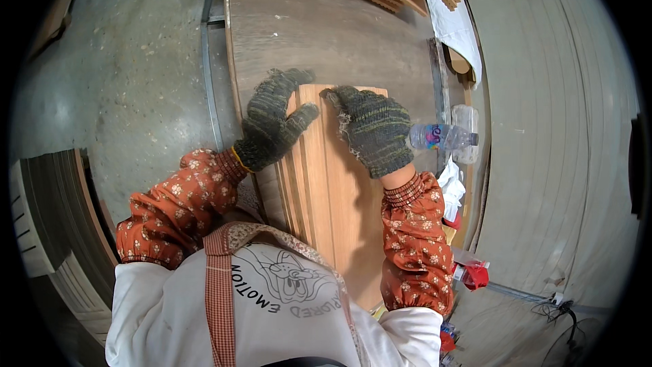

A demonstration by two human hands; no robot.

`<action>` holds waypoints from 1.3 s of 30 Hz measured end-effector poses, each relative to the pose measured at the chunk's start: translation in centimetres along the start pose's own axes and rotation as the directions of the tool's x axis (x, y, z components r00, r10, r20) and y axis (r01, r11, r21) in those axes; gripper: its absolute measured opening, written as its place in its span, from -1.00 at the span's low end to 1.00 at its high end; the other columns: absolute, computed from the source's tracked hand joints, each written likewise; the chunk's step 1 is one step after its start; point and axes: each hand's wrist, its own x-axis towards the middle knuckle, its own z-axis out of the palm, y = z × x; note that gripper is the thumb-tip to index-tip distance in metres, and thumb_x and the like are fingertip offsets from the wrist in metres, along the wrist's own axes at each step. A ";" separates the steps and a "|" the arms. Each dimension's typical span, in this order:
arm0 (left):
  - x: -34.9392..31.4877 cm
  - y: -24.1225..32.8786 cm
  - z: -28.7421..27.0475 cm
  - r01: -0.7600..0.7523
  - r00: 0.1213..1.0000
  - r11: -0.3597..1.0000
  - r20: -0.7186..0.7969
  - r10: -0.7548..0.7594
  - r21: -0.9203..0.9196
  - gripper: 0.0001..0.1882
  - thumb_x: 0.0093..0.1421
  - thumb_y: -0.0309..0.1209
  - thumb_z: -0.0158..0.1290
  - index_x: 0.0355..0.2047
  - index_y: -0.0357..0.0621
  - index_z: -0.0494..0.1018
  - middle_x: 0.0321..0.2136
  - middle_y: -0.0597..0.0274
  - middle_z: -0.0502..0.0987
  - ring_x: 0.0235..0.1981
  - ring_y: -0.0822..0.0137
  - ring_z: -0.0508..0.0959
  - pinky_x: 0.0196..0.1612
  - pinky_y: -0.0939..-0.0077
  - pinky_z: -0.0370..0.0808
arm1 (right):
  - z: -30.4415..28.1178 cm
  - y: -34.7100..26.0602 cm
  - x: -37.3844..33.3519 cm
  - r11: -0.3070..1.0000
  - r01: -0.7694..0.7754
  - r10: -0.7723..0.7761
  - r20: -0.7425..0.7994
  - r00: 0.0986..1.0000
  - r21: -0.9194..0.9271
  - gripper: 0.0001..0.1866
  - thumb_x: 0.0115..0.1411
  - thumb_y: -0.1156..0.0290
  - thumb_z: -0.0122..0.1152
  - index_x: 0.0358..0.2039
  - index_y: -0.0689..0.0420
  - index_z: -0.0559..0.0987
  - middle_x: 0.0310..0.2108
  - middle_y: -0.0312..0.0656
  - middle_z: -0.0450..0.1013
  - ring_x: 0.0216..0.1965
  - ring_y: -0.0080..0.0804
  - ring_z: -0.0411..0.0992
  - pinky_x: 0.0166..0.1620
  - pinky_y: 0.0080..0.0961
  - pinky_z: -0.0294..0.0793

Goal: The person applies a liquid coating to wooden panels using a sponge. The person handles the panels individually, wiping the sponge across the flat surfaces and textured edges before stacking them on a table.

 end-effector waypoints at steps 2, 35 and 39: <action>-0.1 -0.1 0.4 0.004 1.000 1.000 -0.010 -0.004 -0.007 -0.58 0.03 -0.32 0.13 -0.11 -0.23 0.40 -0.19 -0.05 0.46 -0.12 -0.02 0.43 0.07 0.15 0.26 | 0.1 0.1 -0.3 0.999 -0.048 0.048 0.043 0.998 -0.014 -0.76 0.13 0.19 -0.01 -0.46 0.03 0.54 -0.62 -0.15 0.46 -0.59 -0.21 0.45 -0.52 -0.28 0.40; 3.2 -1.6 1.1 0.205 0.977 0.938 -0.121 -0.178 0.278 -0.60 0.04 -0.04 0.11 -0.28 -0.10 0.50 -0.41 0.07 0.54 -0.34 0.21 0.51 -0.22 0.37 0.41 | -2.8 -5.1 -17.9 0.993 -0.074 0.052 0.218 0.975 0.093 -0.75 0.00 0.34 0.09 -0.25 -0.03 0.53 -0.47 -0.27 0.43 -0.53 -0.33 0.42 -0.47 -0.42 0.36; 3.9 -2.2 0.6 0.182 0.983 0.913 -0.090 -0.160 0.366 -0.53 0.03 0.03 0.07 -0.26 -0.11 0.50 -0.36 0.05 0.54 -0.31 0.16 0.52 -0.20 0.34 0.41 | -3.4 -6.0 -20.6 0.983 -0.167 0.122 0.408 0.905 0.076 -0.59 -0.05 0.38 0.09 -0.11 -0.10 0.52 -0.19 -0.36 0.49 -0.36 -0.39 0.49 -0.38 -0.48 0.44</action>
